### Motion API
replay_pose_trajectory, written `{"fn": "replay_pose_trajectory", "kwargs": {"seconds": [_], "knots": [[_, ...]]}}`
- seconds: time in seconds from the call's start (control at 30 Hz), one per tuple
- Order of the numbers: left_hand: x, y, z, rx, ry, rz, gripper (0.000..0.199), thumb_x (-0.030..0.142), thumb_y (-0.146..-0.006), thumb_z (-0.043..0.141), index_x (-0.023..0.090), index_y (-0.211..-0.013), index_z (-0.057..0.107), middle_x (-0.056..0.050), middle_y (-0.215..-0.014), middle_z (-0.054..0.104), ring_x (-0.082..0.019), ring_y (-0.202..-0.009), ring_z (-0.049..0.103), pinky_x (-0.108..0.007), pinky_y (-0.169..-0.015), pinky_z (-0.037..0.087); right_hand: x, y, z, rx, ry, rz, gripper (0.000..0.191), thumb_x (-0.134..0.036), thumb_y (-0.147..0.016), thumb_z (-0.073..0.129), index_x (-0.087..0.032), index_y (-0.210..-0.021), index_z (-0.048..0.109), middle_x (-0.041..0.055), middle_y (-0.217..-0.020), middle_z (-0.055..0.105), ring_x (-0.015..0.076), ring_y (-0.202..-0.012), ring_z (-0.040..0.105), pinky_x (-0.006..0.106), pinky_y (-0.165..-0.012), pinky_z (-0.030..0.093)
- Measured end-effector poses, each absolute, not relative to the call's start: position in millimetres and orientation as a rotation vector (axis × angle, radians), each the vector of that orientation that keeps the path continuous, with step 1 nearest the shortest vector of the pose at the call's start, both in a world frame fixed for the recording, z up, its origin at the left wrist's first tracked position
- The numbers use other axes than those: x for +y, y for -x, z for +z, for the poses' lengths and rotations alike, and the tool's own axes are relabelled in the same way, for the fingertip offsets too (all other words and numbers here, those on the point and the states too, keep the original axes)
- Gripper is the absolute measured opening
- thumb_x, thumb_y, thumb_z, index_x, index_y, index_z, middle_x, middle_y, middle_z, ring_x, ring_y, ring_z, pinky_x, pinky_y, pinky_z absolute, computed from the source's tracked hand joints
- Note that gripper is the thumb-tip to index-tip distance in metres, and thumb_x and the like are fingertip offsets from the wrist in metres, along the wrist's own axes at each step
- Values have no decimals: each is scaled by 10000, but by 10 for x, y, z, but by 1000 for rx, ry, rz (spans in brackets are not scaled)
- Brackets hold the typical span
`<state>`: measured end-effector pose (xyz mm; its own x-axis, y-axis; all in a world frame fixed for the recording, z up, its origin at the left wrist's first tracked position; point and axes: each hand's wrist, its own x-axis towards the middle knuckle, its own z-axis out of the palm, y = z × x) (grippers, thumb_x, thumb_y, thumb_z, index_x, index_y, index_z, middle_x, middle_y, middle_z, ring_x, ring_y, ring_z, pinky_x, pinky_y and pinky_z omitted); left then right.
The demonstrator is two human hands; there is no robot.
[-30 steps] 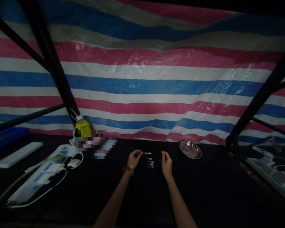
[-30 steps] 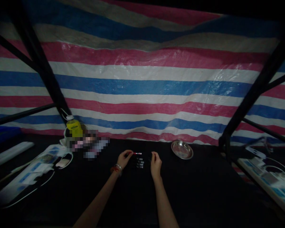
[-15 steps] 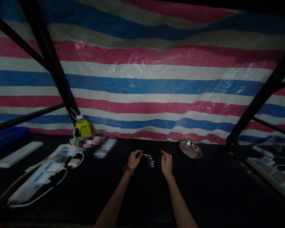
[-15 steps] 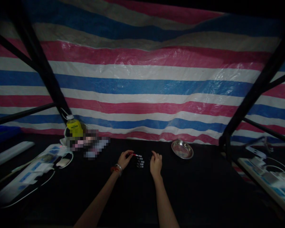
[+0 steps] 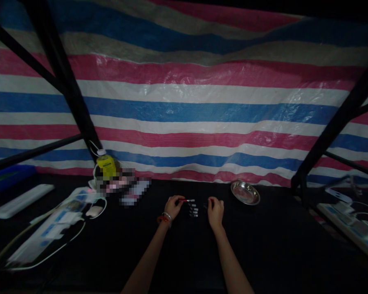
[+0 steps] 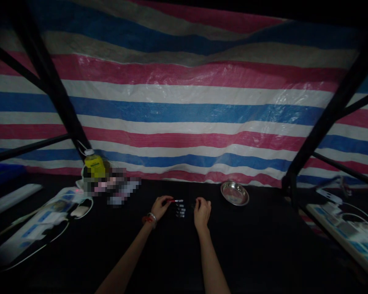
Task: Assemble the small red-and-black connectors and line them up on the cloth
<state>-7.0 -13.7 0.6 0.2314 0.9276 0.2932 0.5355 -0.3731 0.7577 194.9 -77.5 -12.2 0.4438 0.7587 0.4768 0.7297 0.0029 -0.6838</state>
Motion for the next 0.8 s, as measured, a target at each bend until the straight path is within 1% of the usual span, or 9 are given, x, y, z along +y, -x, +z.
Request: {"fn": "replay_pose_trajectory", "kwargs": {"seconds": [0.3, 0.53, 0.67, 0.8], "knots": [[-134, 60, 5, 1331, -1970, 1020, 194, 181, -751, 528, 218, -845, 693, -33, -902, 681, -202, -895, 579, -348, -843, 440, -795, -1929, -58, -1322, 1862, 79, 319, -253, -865, 365, -154, -897, 667, 80, -883, 666, 235, -856, 501, 311, -773, 338], [-103, 71, -22, 1310, -1945, 1021, 214, 159, -745, 514, 234, -836, 692, -16, -898, 679, -201, -896, 573, -355, -859, 426, -809, -1924, -10, -1221, 1837, 128, 312, -215, -801, 398, -146, -996, 632, 81, -907, 655, 232, -884, 511, 299, -794, 350], [-78, 69, -74, 1314, -1953, 1032, 237, 130, -745, 494, 226, -840, 689, -18, -916, 678, -198, -916, 568, -353, -880, 416, -816, -1928, -2, -1182, 1852, 126, 295, -215, -787, 399, -157, -947, 640, 76, -892, 652, 236, -889, 508, 303, -787, 349], [-65, 69, -107, 1320, -1962, 1038, 229, 142, -762, 483, 215, -839, 686, -27, -911, 677, -197, -912, 567, -349, -868, 422, -814, -1934, -19, -1199, 1891, 123, 270, -214, -782, 409, -178, -880, 658, 68, -892, 654, 238, -892, 507, 308, -777, 341]]}}
